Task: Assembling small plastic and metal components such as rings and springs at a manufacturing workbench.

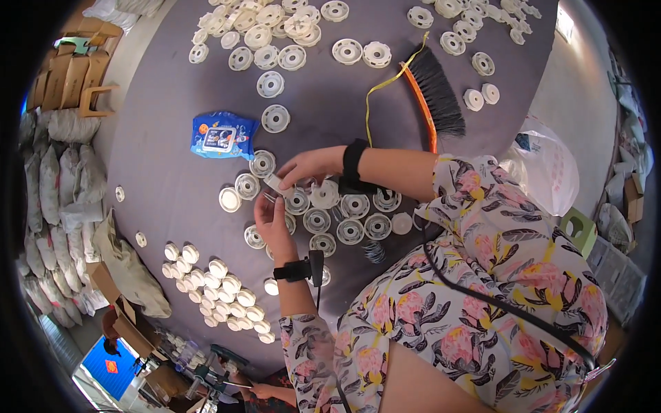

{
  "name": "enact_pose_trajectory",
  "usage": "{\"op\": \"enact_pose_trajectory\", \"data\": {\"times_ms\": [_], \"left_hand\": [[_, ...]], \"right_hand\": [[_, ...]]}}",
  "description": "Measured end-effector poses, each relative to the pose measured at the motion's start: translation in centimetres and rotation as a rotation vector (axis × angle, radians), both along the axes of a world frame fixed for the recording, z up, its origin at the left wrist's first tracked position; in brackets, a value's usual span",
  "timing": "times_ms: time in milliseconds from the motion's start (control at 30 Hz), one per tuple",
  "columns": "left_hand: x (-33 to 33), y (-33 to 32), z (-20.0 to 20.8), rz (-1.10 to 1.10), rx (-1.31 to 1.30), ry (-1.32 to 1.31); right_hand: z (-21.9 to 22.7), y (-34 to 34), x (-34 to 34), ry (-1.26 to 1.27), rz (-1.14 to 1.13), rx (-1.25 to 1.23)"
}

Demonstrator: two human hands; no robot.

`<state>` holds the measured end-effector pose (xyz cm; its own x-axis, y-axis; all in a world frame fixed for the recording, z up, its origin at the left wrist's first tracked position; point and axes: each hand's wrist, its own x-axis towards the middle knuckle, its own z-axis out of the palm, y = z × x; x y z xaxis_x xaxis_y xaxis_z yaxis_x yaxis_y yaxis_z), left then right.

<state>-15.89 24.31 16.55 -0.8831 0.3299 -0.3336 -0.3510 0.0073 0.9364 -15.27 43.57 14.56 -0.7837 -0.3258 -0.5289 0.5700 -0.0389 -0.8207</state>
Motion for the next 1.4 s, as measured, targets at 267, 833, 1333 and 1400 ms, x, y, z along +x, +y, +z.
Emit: {"op": "enact_pose_trajectory", "data": {"times_ms": [267, 833, 1333, 1400], "left_hand": [[-0.6, 3.8, 1.7, -0.128, -0.03, 0.038], [-0.6, 4.6, -0.7, -0.549, -0.716, 0.822], [3.5, 2.5, -0.9, -0.123, 0.342, -0.558], [3.9, 2.5, -1.6, -0.118, 0.42, -0.598]], "right_hand": [[-1.5, 1.0, 2.3, -0.274, -0.202, -0.473], [-1.5, 4.3, 2.3, 0.248, -0.426, 0.58], [0.8, -0.2, 7.5, 0.243, -0.547, 0.268], [0.6, -0.7, 7.2, 0.167, -0.604, -0.013]]}}
